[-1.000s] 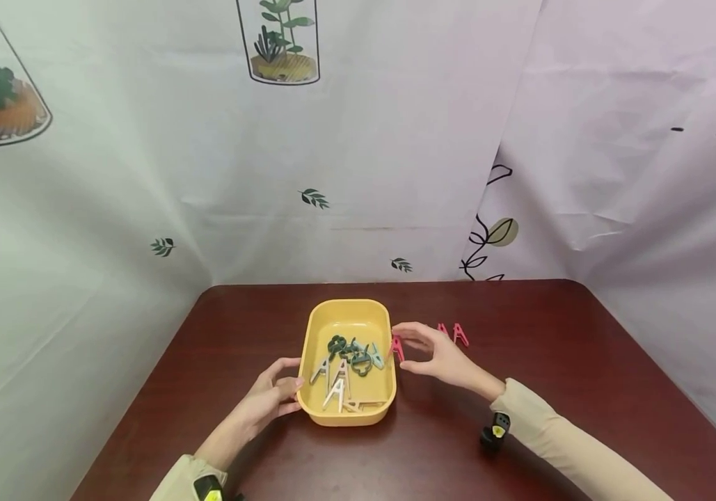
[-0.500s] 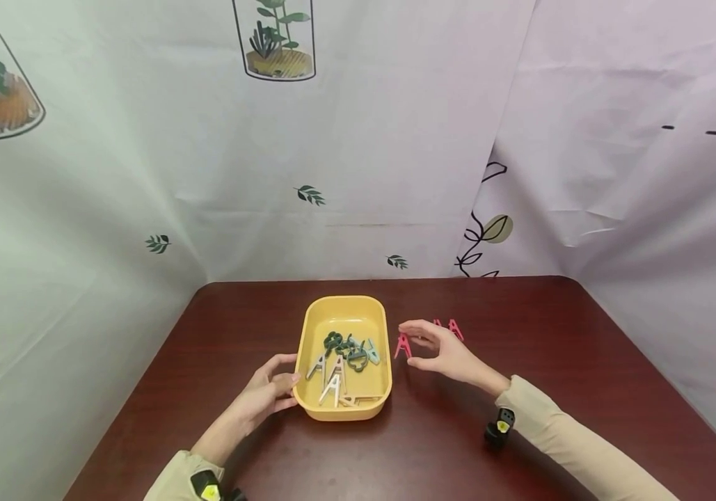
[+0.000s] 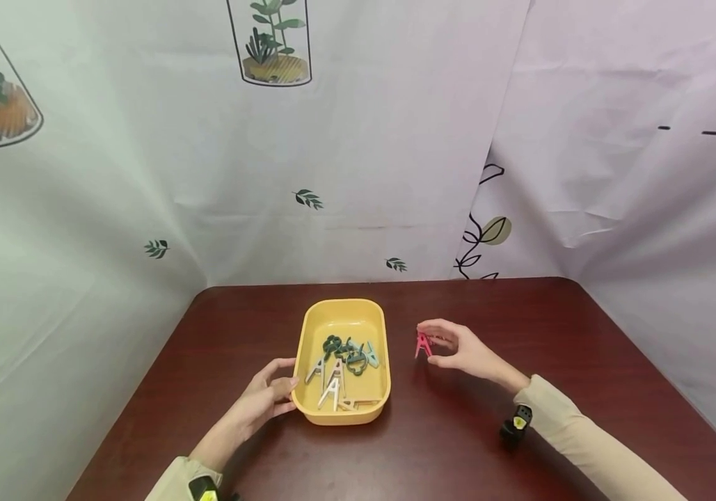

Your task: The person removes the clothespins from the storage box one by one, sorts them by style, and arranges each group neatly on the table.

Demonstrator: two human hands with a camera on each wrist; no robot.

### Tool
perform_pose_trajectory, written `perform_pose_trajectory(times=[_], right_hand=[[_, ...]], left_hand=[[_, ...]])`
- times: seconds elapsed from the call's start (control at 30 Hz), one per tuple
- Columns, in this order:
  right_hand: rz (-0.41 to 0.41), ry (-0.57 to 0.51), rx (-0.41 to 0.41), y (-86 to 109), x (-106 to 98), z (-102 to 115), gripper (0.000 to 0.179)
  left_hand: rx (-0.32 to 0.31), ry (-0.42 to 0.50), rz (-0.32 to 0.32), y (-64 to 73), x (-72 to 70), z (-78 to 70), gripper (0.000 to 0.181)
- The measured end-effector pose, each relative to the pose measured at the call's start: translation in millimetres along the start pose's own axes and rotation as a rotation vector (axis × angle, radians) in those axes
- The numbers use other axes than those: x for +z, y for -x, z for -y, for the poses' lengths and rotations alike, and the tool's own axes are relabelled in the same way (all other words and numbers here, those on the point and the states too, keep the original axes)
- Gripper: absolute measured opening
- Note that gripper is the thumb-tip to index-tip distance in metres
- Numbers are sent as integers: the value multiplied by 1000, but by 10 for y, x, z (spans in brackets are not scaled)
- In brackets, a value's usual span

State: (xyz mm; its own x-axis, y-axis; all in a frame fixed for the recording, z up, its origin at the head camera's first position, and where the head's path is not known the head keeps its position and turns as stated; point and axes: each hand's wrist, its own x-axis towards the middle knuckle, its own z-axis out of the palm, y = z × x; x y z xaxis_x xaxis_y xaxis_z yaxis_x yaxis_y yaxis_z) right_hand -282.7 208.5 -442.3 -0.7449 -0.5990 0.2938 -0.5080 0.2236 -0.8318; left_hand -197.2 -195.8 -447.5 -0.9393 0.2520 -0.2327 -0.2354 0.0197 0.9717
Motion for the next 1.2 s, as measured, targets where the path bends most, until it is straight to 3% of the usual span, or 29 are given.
perform_pose_trajectory(times=[0.23, 0.5, 0.77, 1.2], right_hand=[[-72, 3, 63, 67, -242, -66, 62], [-85, 1, 92, 167, -462, -186, 64], [-109, 24, 114, 266, -593, -355, 60], [-79, 65, 164, 335, -735, -480, 57]], left_hand=[[4, 3, -3, 0, -4, 18, 54], [1, 17, -5, 2, -15, 18, 53], [2, 22, 3, 7, -4, 20, 53], [4, 22, 3, -7, -5, 42, 54]])
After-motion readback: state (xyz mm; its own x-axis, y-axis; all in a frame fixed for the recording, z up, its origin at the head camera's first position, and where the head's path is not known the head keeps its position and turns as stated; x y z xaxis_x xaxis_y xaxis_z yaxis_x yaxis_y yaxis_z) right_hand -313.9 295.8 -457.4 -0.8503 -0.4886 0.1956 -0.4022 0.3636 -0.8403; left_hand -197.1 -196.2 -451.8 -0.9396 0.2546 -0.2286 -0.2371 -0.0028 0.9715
